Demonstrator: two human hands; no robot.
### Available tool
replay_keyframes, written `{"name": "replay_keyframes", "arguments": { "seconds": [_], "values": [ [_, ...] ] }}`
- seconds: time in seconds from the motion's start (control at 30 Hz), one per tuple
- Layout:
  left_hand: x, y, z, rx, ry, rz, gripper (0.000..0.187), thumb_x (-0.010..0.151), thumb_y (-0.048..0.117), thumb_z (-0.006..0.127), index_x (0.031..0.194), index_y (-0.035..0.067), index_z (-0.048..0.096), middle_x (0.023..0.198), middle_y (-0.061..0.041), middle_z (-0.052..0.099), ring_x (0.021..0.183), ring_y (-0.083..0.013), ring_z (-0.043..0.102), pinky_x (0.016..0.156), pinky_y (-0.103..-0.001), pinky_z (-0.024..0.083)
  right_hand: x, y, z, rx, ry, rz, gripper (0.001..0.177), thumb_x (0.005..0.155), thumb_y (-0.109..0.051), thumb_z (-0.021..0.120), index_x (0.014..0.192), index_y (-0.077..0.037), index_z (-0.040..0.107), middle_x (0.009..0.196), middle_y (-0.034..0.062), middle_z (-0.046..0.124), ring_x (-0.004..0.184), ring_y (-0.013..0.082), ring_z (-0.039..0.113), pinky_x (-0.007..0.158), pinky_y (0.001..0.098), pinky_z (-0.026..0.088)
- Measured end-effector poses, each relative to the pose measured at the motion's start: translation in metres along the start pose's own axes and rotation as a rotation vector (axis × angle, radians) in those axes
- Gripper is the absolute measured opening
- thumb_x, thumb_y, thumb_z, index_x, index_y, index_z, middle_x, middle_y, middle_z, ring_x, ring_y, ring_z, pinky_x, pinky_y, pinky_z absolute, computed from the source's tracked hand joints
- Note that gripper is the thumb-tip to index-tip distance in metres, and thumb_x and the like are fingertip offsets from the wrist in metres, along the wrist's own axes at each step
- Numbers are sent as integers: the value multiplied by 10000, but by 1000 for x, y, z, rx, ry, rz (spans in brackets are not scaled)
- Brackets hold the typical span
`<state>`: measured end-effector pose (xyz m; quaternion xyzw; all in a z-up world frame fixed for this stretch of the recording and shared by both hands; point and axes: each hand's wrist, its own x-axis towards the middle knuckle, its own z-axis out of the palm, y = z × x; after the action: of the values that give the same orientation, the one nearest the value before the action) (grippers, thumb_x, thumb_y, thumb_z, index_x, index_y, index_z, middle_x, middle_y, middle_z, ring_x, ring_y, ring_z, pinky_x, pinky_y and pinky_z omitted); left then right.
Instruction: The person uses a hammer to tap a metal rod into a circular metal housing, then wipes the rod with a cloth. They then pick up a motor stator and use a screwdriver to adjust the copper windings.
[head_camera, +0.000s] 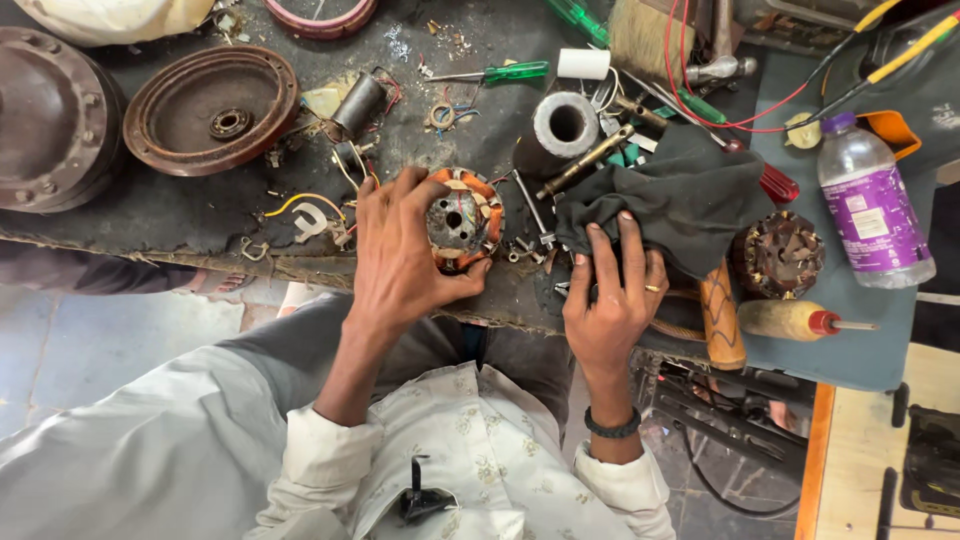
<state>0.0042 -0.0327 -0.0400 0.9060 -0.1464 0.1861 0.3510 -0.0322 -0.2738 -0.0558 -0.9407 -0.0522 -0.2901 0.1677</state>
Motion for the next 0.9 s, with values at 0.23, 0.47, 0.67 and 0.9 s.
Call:
{"name": "replay_keyframes", "arguments": {
  "seconds": [0.23, 0.47, 0.67, 0.9],
  "values": [
    [-12, -8, 4, -32, 48, 36, 984, 740, 420, 933, 1477, 58, 392, 1535, -192, 422, 1435, -417, 398, 1259, -625, 146, 12, -5, -9, 84, 5, -21, 278, 1041, -80, 655, 1313, -63, 710, 1509, 119, 590, 1263, 406, 594, 1156, 499, 407],
    [-9, 37, 1, -220, 230, 109, 765, 925, 302, 897, 1525, 186, 436, 1596, -152, 469, 1481, -310, 475, 1274, -473, 338, 39, -16, -66, 518, 332, 101, 201, 1115, -78, 609, 1271, 28, 677, 1428, 153, 618, 1255, 296, 627, 1032, 361, 532],
    [11, 106, 30, -1363, -126, -97, 813, 989, 495, 708, 1552, 97, 278, 1525, -94, 453, 1419, -205, 441, 1150, -342, 383, 41, -38, -84, 594, 314, -63, 227, 982, -29, 600, 1193, 21, 669, 1378, 142, 640, 1236, 263, 643, 1008, 348, 558],
    [36, 123, 73, -1640, -96, -369, 347, 1141, 290, 575, 1239, -39, 627, 1092, -48, 657, 1009, -102, 580, 935, -290, 504, 36, -45, -84, 621, 359, 17, 447, 1068, -312, 631, 1398, -21, 553, 1529, 105, 440, 1436, 214, 452, 1205, 357, 433]
  ]
}}
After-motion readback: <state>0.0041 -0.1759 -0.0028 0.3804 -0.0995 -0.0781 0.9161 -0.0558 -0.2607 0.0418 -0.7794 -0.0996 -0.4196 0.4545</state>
